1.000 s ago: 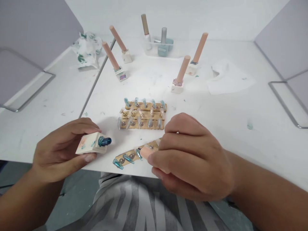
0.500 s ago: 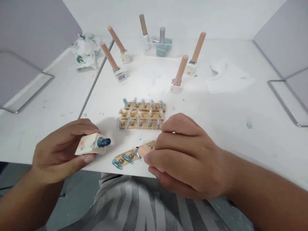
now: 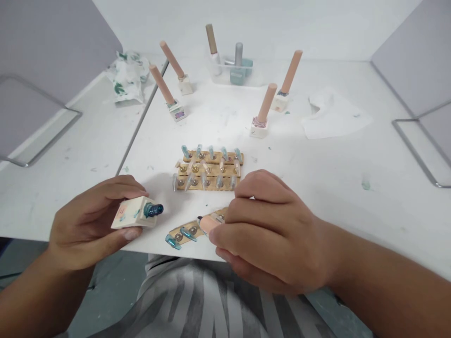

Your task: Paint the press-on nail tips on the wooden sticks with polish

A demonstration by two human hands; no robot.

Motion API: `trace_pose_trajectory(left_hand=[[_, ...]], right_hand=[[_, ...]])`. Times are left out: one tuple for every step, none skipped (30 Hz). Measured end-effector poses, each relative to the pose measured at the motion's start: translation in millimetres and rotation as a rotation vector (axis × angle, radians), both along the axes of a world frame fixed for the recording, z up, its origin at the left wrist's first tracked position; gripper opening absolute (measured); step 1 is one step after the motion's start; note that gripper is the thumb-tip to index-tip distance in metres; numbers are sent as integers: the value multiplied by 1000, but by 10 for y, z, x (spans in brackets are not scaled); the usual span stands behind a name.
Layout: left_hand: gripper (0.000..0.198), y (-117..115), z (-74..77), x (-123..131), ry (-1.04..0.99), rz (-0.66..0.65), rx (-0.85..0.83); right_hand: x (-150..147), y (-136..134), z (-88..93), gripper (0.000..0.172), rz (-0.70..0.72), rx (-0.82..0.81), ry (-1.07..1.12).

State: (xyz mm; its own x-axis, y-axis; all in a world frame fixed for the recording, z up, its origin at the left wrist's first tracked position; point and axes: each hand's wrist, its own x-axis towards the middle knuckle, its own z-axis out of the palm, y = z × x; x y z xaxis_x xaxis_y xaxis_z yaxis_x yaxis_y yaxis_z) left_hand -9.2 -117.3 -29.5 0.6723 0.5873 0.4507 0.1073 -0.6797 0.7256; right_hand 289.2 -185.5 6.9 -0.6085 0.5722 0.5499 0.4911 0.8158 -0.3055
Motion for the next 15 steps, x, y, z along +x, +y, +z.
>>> trace_pose_trajectory(left_hand=[[42, 0, 2, 2, 3, 3, 3], [41, 0, 4, 4, 8, 5, 6], [41, 0, 6, 8, 10, 8, 10], [40, 1, 8, 11, 11, 8, 14], [38, 1, 9, 13, 9, 6, 16], [38, 1, 10, 13, 6, 6, 17], [37, 1, 10, 12, 5, 6, 17], [37, 0, 9, 9, 7, 9, 14], [37, 0, 8, 5, 10, 13, 11], [37, 0, 6, 0, 14, 19, 11], [37, 0, 4, -5, 17, 24, 11], [37, 0, 2, -9, 15, 26, 14], [38, 0, 1, -12, 12, 22, 17], [38, 1, 0, -13, 10, 18, 19], [38, 1, 1, -11, 7, 14, 20]], right_hand=[[-3, 0, -7, 11, 12, -10, 5], [-2, -4, -11, 11, 24, -29, 3], [4, -14, -11, 10, 38, -49, -3], [13, -26, -8, 10, 43, -72, -7], [24, -41, -1, 10, 47, -89, -9], [35, -54, 6, 10, 47, -100, -7], [44, -65, 12, 10, 38, -104, -4], [49, -71, 17, 10, 30, -102, -3], [51, -72, 18, 10, 32, -84, 6], [48, -67, 17, 10, 33, -65, 10], [43, -58, 13, 10, 35, -46, 12], [34, -45, 8, 10, 33, -24, 21], [24, -30, 2, 10, 30, -8, 25], [13, -15, -2, 10, 24, 0, 22], [2, -2, -6, 10, 13, 3, 16]])
